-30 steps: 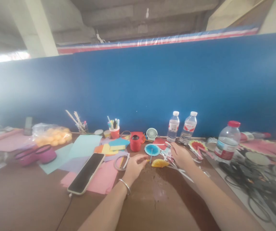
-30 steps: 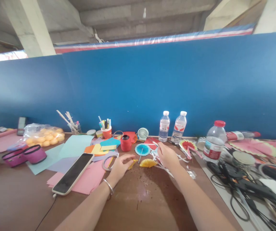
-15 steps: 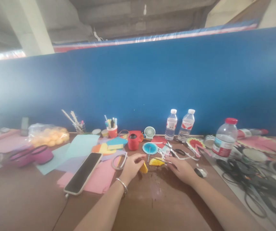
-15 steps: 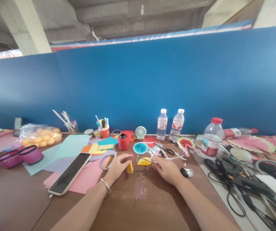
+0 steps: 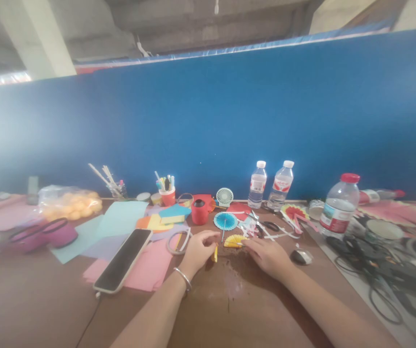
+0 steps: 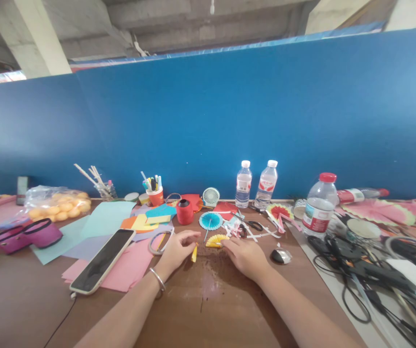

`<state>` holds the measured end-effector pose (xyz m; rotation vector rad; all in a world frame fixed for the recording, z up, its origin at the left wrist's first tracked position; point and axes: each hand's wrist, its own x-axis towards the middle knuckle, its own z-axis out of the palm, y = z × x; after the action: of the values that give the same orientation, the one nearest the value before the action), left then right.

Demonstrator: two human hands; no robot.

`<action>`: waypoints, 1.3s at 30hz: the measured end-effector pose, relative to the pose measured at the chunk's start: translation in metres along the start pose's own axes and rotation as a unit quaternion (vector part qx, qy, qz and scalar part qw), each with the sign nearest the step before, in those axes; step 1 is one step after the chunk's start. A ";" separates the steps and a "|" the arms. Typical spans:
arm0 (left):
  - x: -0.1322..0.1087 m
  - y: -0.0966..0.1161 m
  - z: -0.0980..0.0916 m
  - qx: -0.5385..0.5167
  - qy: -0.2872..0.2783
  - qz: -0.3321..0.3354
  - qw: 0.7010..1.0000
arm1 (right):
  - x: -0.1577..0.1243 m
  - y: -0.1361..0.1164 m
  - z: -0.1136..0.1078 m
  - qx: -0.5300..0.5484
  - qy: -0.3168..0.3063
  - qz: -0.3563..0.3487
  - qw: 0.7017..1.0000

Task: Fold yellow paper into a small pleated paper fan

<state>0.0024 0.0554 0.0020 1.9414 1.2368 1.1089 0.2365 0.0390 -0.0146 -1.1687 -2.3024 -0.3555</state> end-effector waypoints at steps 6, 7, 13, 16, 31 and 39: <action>0.000 0.001 -0.001 0.012 0.003 0.006 1.000 | 0.000 -0.003 0.002 -0.028 -0.021 0.002 0.999; 0.000 0.002 -0.001 0.013 0.004 0.006 1.000 | 0.000 -0.004 0.002 -0.033 -0.025 0.002 0.999; 0.000 0.002 0.000 0.018 0.005 0.004 1.000 | -0.001 -0.003 0.005 -0.043 -0.037 0.005 0.998; 0.000 0.001 0.000 0.020 0.006 0.003 1.000 | -0.001 -0.003 0.006 -0.046 -0.042 0.007 0.998; 0.000 -0.001 0.002 0.002 0.006 -0.007 1.000 | -0.001 -0.008 0.004 -0.060 -0.029 0.012 0.998; 0.000 -0.003 0.002 -0.006 0.011 -0.002 1.000 | -0.002 -0.012 0.002 -0.088 -0.031 0.015 0.996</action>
<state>0.0034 0.0562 -0.0013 1.9226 1.2425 1.1347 0.2267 0.0318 -0.0173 -1.3138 -2.3423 -0.5261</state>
